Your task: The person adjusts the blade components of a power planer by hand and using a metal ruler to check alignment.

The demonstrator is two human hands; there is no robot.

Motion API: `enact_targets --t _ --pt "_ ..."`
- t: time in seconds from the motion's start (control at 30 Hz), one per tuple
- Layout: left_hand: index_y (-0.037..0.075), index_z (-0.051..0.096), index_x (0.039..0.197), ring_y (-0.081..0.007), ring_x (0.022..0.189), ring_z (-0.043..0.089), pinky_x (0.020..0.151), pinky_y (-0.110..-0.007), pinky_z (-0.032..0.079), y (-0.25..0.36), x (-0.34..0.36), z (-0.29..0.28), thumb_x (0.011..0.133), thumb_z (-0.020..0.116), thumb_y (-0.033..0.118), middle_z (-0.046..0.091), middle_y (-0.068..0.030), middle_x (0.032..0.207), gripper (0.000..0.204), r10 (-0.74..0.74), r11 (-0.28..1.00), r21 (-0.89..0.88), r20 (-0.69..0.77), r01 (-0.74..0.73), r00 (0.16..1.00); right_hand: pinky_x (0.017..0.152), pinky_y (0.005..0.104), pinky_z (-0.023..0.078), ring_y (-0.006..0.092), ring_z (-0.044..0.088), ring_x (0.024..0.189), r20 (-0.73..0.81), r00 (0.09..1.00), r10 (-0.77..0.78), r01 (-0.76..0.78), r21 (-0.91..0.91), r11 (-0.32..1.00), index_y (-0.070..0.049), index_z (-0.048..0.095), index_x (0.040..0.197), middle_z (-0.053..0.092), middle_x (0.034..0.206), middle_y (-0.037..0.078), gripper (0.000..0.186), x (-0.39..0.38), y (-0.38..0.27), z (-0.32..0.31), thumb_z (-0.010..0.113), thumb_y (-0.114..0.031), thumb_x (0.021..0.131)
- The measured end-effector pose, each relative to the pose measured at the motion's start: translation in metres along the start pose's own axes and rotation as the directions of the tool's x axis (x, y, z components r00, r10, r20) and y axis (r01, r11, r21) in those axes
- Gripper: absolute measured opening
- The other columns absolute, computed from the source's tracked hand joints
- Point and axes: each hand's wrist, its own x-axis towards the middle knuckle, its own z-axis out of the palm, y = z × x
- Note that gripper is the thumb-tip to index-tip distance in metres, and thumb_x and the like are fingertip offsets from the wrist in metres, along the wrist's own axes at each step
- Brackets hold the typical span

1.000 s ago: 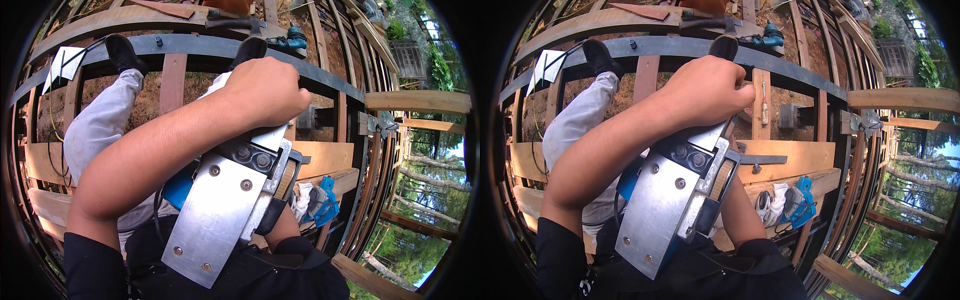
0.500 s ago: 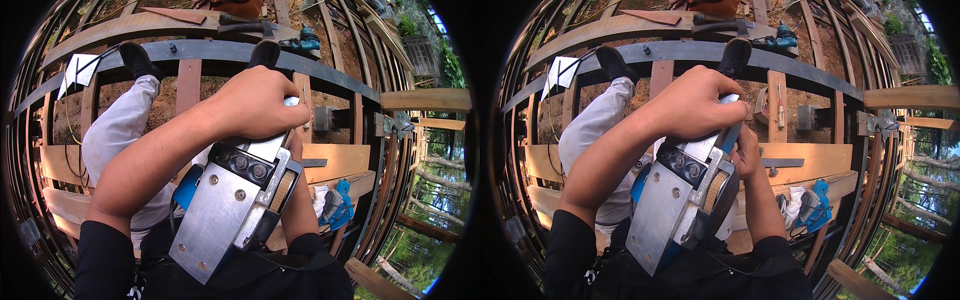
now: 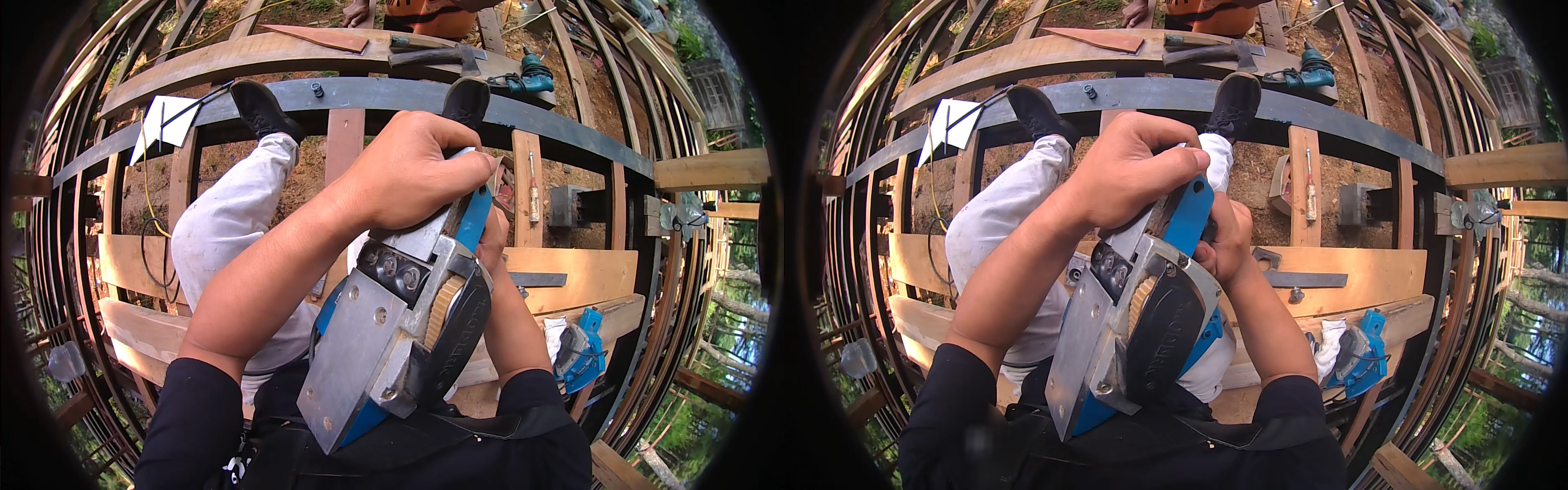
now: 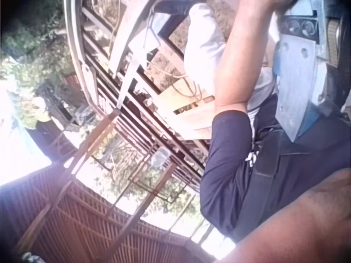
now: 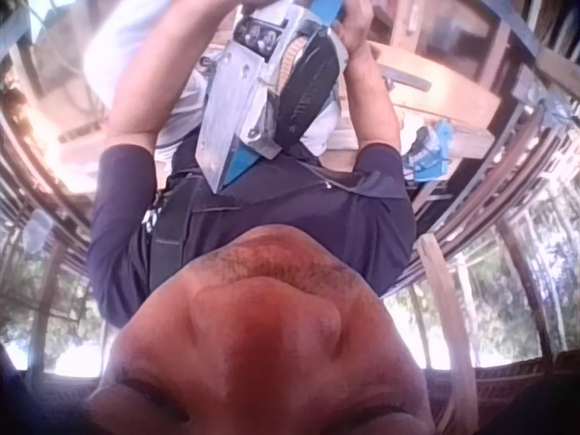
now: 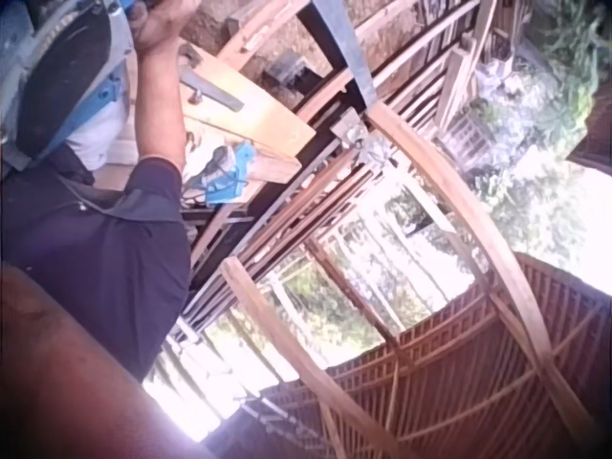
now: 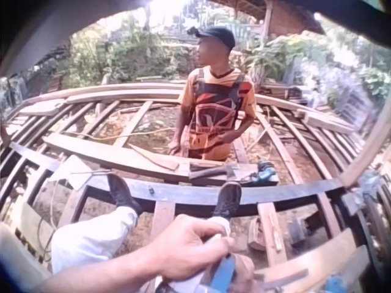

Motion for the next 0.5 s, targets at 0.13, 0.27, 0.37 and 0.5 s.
enact_targets --t 0.13,0.27,0.37,0.5 --pt "-0.003 0.064 0.076 -0.0036 0.063 0.048 0.055 -0.023 0.039 -0.001 0.000 0.003 0.089 0.062 0.025 0.055 0.0023 0.064 0.031 -0.016 0.999 -0.052 0.013 0.016 1.000 0.067 0.0355 0.055 0.0247 0.071 0.073 0.025 0.984 0.174 -0.176 0.157 0.972 0.001 0.060 0.103 0.068 0.075 0.009 0.077 -0.011 0.020 0.003 0.037 -0.071 0.092" --pt "-0.003 0.064 0.076 -0.0037 0.063 0.048 0.055 -0.024 0.040 -0.006 0.001 0.004 0.089 0.061 0.024 0.055 0.0023 0.063 0.030 0.045 0.999 -0.029 -0.007 -0.045 0.999 0.067 0.0338 0.054 0.0228 0.071 0.074 0.105 0.994 0.042 -0.058 0.153 0.987 0.001 0.060 0.102 0.068 0.076 0.010 0.079 -0.011 -0.003 -0.007 0.037 -0.073 0.091" --pt "-0.004 0.064 0.076 -0.0041 0.063 0.048 0.056 -0.024 0.040 -0.001 0.004 0.007 0.088 0.061 0.024 0.056 0.0023 0.064 0.030 0.036 0.999 -0.032 0.036 -0.034 0.999 0.066 0.0301 0.051 0.0172 0.066 0.073 0.152 0.988 0.009 -0.042 0.214 0.976 0.002 0.057 0.108 0.066 0.081 0.008 0.074 -0.011 -0.020 -0.012 0.039 -0.069 0.094" --pt "-0.003 0.064 0.075 -0.0046 0.064 0.049 0.057 -0.024 0.040 -0.002 0.004 -0.001 0.088 0.060 0.023 0.056 0.0027 0.064 0.029 -0.054 0.997 0.048 0.021 0.053 0.998 0.067 0.0245 0.044 0.0101 0.053 0.075 -0.047 0.950 0.308 -0.251 0.468 0.847 0.002 0.050 0.122 0.056 0.092 0.004 0.051 -0.051 -0.046 -0.016 0.041 -0.044 0.101"
